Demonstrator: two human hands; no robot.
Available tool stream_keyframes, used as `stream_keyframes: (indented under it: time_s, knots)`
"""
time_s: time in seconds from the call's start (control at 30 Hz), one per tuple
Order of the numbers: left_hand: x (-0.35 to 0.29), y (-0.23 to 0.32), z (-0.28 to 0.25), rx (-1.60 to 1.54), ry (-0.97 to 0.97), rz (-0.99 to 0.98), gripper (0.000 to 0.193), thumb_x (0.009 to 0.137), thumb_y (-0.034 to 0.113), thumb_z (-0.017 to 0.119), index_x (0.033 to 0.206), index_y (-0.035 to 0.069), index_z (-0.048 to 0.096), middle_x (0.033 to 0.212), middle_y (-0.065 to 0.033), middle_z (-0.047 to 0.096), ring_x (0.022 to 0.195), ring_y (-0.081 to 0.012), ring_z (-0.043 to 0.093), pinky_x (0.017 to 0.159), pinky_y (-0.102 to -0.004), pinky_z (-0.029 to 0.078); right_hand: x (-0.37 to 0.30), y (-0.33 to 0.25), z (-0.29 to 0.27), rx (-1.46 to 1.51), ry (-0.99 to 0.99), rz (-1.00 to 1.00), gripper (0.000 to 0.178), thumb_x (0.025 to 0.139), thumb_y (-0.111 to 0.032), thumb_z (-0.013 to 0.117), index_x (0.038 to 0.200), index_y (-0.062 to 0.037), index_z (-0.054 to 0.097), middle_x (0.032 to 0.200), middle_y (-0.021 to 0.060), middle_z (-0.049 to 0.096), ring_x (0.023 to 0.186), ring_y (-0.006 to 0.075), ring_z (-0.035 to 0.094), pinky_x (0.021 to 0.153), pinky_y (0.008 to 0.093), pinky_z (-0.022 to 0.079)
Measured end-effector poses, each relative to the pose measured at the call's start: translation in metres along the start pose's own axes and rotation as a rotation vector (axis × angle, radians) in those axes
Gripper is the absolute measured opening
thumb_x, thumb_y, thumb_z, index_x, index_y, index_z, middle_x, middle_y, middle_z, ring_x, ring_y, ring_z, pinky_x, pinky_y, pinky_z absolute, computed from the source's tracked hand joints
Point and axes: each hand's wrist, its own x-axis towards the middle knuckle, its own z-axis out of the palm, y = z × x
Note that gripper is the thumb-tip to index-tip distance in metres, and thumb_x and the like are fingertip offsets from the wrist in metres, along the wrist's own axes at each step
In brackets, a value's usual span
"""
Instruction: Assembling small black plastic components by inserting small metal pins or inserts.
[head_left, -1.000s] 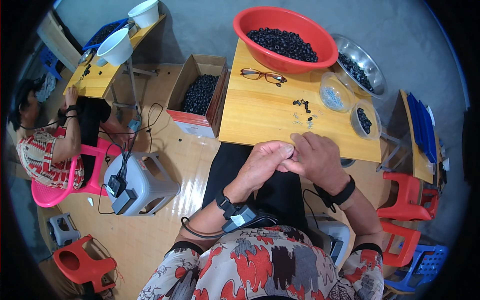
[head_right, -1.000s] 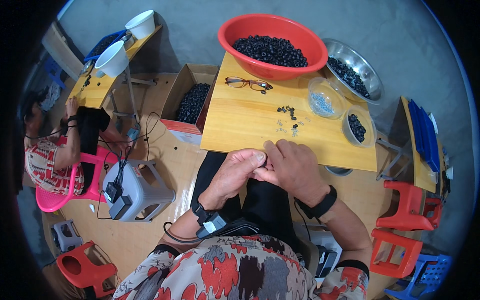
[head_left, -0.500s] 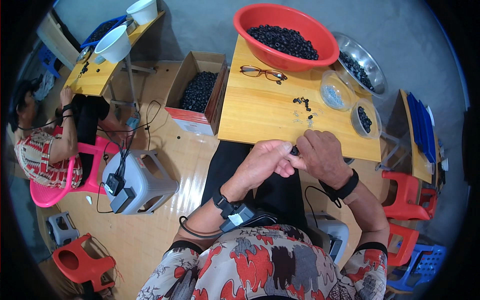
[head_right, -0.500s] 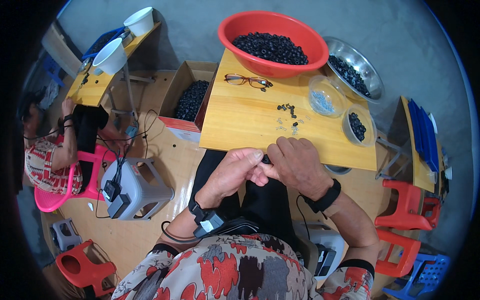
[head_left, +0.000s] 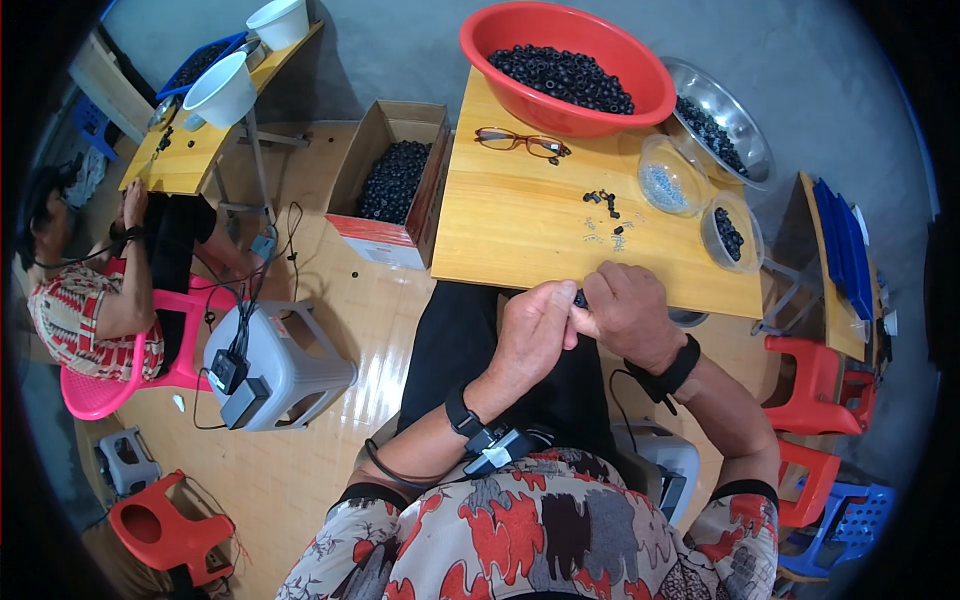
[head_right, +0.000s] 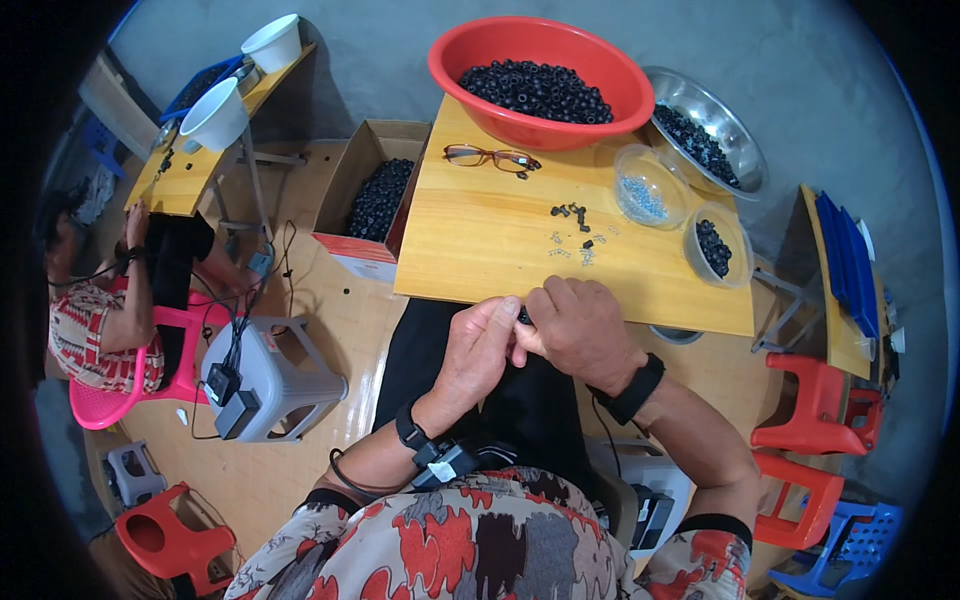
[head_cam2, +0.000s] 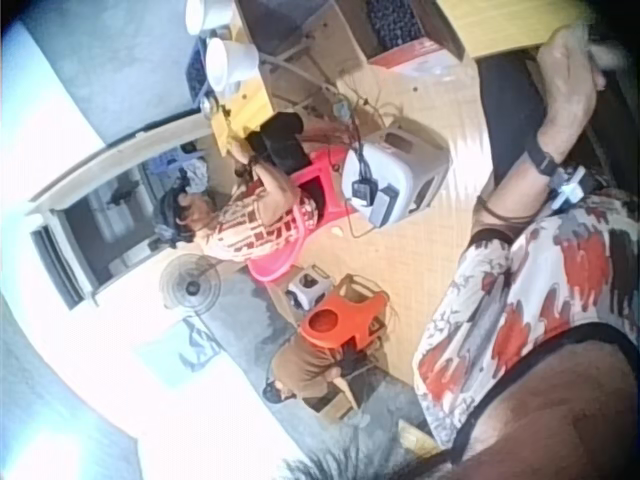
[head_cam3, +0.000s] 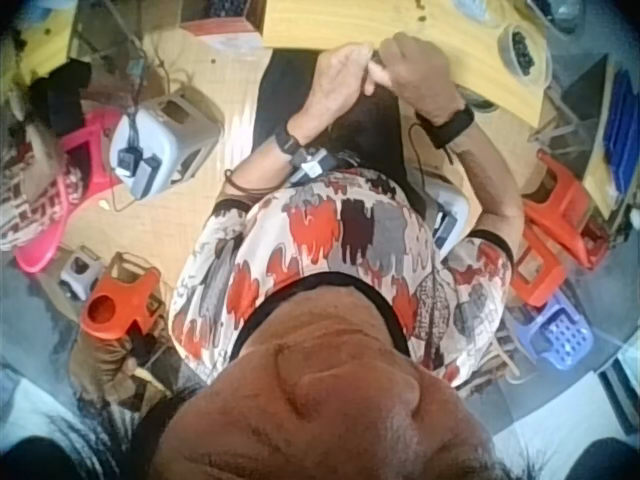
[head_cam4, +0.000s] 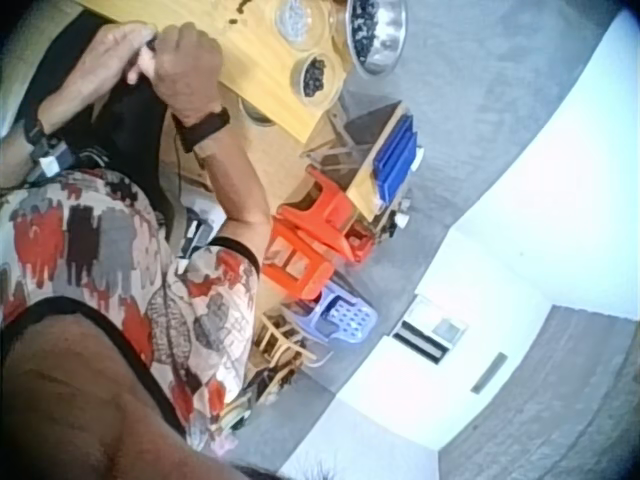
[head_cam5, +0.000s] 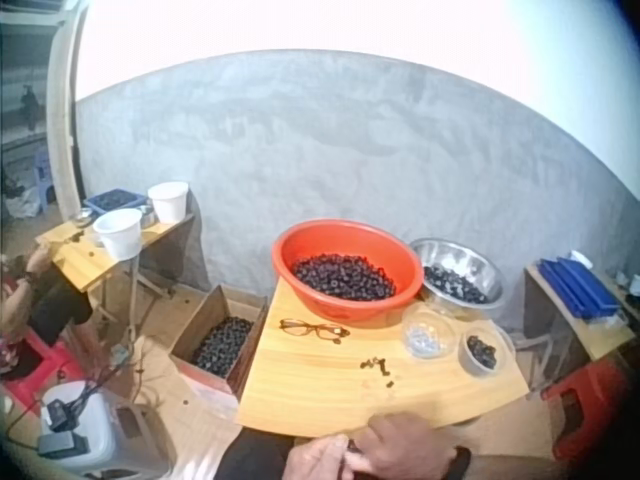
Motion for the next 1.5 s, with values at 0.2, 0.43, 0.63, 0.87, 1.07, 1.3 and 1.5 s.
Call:
stream_keyframes:
  time_s: [0.2, 0.43, 0.63, 0.87, 1.07, 1.3, 1.5]
  knots:
    - [0.004, 0.003, -0.008, -0.066, -0.107, -0.074, 0.032, 0.097, 0.027, 0.044, 0.083, 0.002, 0.060, 0.068, -0.0009, 0.057, 0.057, -0.0050, 0.051, 0.054, -0.0184, 0.043, 0.001, 0.002, -0.003, 0.006, 0.007, 0.011, 0.030, 0.069, -0.032, 0.067, 0.072, -0.0084, 0.049, 0.065, 0.0056, 0.044, 0.057, 0.0209, 0.050, 0.052, 0.0334, 0.038]
    - [0.009, 0.005, -0.014, -0.169, -0.207, -0.180, 0.030, 0.095, 0.027, 0.048, 0.099, 0.001, 0.063, 0.077, -0.0003, 0.060, 0.067, -0.0047, 0.053, 0.062, -0.0187, 0.046, 0.002, 0.003, -0.009, -0.026, -0.059, -0.017, 0.029, 0.070, -0.035, 0.066, 0.078, -0.0096, 0.054, 0.068, 0.0039, 0.044, 0.061, 0.0191, 0.050, 0.054, 0.0324, 0.038]
    - [0.010, 0.002, -0.016, -0.163, -0.193, -0.187, 0.028, 0.094, 0.026, 0.049, 0.100, 0.003, 0.064, 0.080, -0.0006, 0.062, 0.069, -0.0049, 0.054, 0.065, -0.0195, 0.046, 0.007, 0.004, -0.013, -0.065, -0.062, -0.040, 0.035, 0.067, -0.040, 0.068, 0.079, -0.0104, 0.054, 0.069, 0.0025, 0.046, 0.062, 0.0171, 0.051, 0.054, 0.0310, 0.039]
    - [0.011, 0.008, -0.015, -0.184, -0.173, -0.199, 0.025, 0.093, 0.023, 0.049, 0.097, 0.002, 0.064, 0.082, -0.0009, 0.062, 0.070, -0.0046, 0.054, 0.064, -0.0194, 0.045, 0.021, 0.009, -0.024, 0.011, -0.141, -0.063, 0.036, 0.068, -0.042, 0.068, 0.073, -0.0113, 0.049, 0.066, 0.0029, 0.046, 0.059, 0.0178, 0.053, 0.053, 0.0307, 0.039]
    - [0.011, 0.011, -0.017, -0.181, -0.174, -0.188, 0.025, 0.093, 0.022, 0.049, 0.095, 0.002, 0.063, 0.081, -0.0017, 0.063, 0.068, -0.0049, 0.053, 0.063, -0.0195, 0.045, 0.022, 0.007, -0.022, -0.013, -0.133, -0.113, 0.036, 0.071, -0.041, 0.067, 0.071, -0.0103, 0.049, 0.064, 0.0037, 0.045, 0.057, 0.0187, 0.052, 0.051, 0.0312, 0.040]
    - [0.011, 0.015, -0.019, -0.240, -0.256, -0.266, 0.034, 0.095, 0.029, 0.045, 0.092, -0.001, 0.060, 0.077, -0.0039, 0.062, 0.063, -0.0077, 0.055, 0.058, -0.0214, 0.048, 0.020, 0.019, -0.018, 0.004, -0.098, -0.124, 0.036, 0.071, -0.038, 0.068, 0.068, -0.0086, 0.046, 0.061, 0.0058, 0.043, 0.053, 0.0219, 0.051, 0.048, 0.0329, 0.040]
    - [0.008, 0.015, -0.014, -0.124, -0.257, -0.189, 0.037, 0.097, 0.026, 0.039, 0.087, -0.002, 0.061, 0.077, -0.0058, 0.063, 0.057, -0.0083, 0.055, 0.054, -0.0211, 0.047, 0.018, 0.020, -0.015, 0.062, -0.099, -0.124, 0.035, 0.070, -0.035, 0.068, 0.066, -0.0081, 0.045, 0.060, 0.0068, 0.043, 0.053, 0.0228, 0.051, 0.048, 0.0333, 0.040]
